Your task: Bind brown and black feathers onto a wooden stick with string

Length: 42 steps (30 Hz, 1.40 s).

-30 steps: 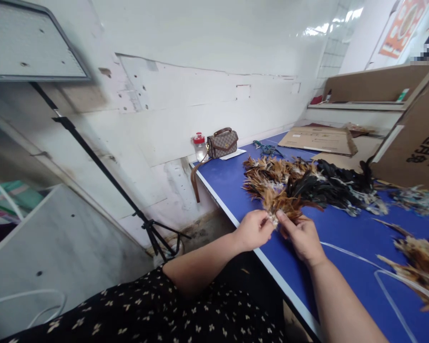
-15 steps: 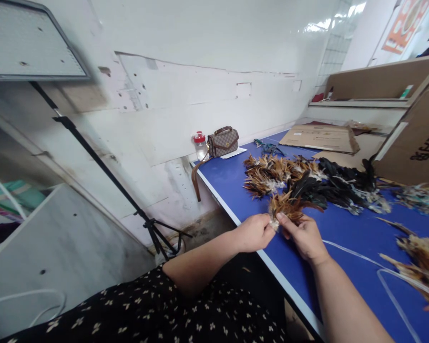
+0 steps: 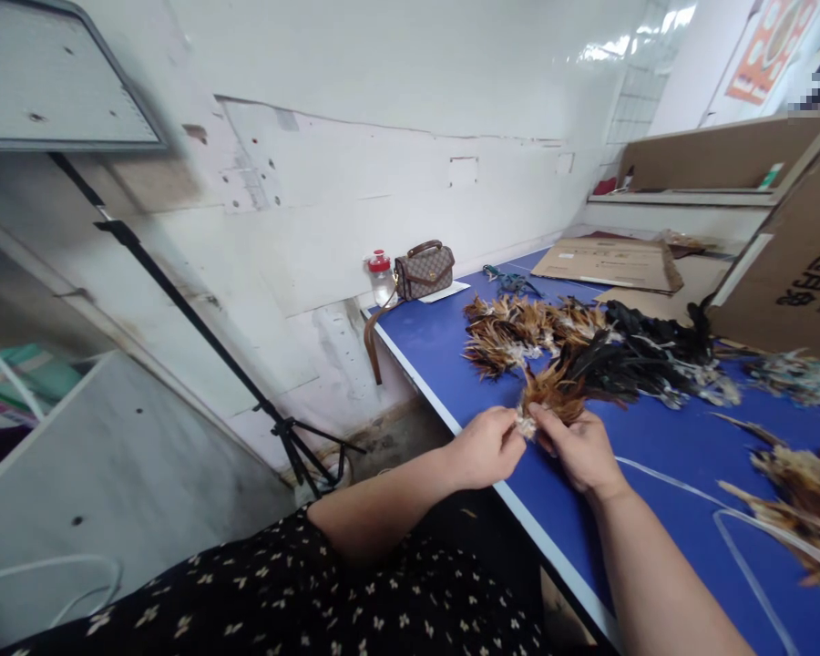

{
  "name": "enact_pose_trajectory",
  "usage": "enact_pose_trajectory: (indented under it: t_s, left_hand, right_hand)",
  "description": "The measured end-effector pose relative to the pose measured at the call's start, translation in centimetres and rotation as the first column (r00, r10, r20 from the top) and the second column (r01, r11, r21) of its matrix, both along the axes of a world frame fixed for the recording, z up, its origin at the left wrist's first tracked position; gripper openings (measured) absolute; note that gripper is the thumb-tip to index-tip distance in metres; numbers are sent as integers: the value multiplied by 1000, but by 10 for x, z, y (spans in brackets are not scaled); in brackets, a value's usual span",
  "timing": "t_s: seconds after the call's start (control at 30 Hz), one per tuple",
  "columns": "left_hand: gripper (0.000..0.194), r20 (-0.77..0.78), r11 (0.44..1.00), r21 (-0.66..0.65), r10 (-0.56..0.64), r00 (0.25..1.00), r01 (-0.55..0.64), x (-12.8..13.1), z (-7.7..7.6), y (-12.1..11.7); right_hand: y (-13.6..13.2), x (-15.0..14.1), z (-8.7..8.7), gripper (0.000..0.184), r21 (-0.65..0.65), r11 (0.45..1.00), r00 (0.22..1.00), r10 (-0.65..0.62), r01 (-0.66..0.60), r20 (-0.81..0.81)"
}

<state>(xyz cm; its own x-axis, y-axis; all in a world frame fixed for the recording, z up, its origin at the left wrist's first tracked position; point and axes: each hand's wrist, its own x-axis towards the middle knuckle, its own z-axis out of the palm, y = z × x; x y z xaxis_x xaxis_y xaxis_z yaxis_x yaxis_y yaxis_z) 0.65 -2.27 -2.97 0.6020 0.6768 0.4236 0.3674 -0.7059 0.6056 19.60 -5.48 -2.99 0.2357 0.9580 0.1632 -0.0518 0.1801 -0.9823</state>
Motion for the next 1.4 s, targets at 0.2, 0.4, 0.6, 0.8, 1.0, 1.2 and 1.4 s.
enact_pose_trajectory:
  t_s: [0.2,0.4,0.6,0.8,1.0,1.2,1.4]
  left_hand:
    - [26,30,992,59,108,994,-110,10,-20,-6]
    - [35,-29,973,167,169,985,-162,15,-30,-8]
    - [35,-31,957,215,209,978,-197,19,-34,-10]
    - [43,-69,955,241,195,978,-173,17,-33,-9]
    - [36,-47,959,220,191,981,-176,16,-34,-7]
    - [34,32,965,173,195,980,-198,13,-27,4]
    - [35,71,959,146,235,969,-243,10,-19,16]
  right_hand:
    - [0,0,1,59,-15,998,998,-65,66,11]
    - [-4,-4,7,62,8,1000,998,-9,9,61]
    - [-1,-6,5,62,6,999,998,-35,35,50]
    - [1,-3,0,66,3,999,999,-43,43,22]
    - [-1,4,-2,69,-14,999,973,-48,53,224]
    - [-2,2,2,69,42,999,954,-30,19,299]
    - [1,-6,3,68,20,999,997,-50,49,55]
